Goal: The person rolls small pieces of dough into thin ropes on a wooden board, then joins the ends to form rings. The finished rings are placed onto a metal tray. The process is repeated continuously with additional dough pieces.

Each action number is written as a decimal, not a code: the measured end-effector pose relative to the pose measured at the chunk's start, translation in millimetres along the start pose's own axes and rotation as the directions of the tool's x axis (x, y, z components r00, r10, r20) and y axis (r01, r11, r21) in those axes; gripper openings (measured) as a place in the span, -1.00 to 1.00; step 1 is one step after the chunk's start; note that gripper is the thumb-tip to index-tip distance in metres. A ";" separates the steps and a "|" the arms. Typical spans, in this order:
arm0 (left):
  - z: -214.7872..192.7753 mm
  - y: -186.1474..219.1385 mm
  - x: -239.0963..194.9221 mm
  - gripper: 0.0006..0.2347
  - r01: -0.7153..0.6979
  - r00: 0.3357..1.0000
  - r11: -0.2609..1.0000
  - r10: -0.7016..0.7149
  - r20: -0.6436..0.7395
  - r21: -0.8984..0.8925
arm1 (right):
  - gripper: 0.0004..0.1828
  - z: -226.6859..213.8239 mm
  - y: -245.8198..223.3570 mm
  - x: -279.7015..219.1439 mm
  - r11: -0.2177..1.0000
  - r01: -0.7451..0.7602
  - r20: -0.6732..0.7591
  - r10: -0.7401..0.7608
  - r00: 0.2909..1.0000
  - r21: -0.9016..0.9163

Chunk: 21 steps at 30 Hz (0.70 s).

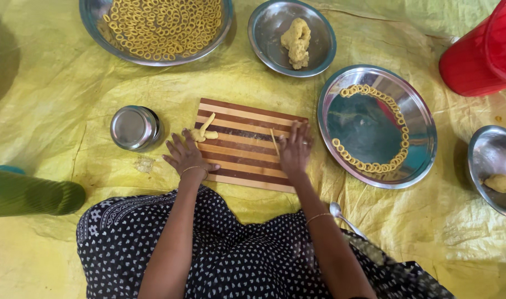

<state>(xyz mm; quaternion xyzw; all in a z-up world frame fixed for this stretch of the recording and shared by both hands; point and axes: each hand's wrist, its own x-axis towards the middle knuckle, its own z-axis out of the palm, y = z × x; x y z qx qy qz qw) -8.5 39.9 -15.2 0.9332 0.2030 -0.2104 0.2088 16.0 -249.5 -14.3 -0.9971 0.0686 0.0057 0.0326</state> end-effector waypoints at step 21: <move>1.1 -5.1 1.7 0.33 -0.006 1.000 1.000 0.006 0.028 0.008 | -0.40 16.3 11.5 -15.9 0.992 0.108 -0.118 -0.099 0.988 0.067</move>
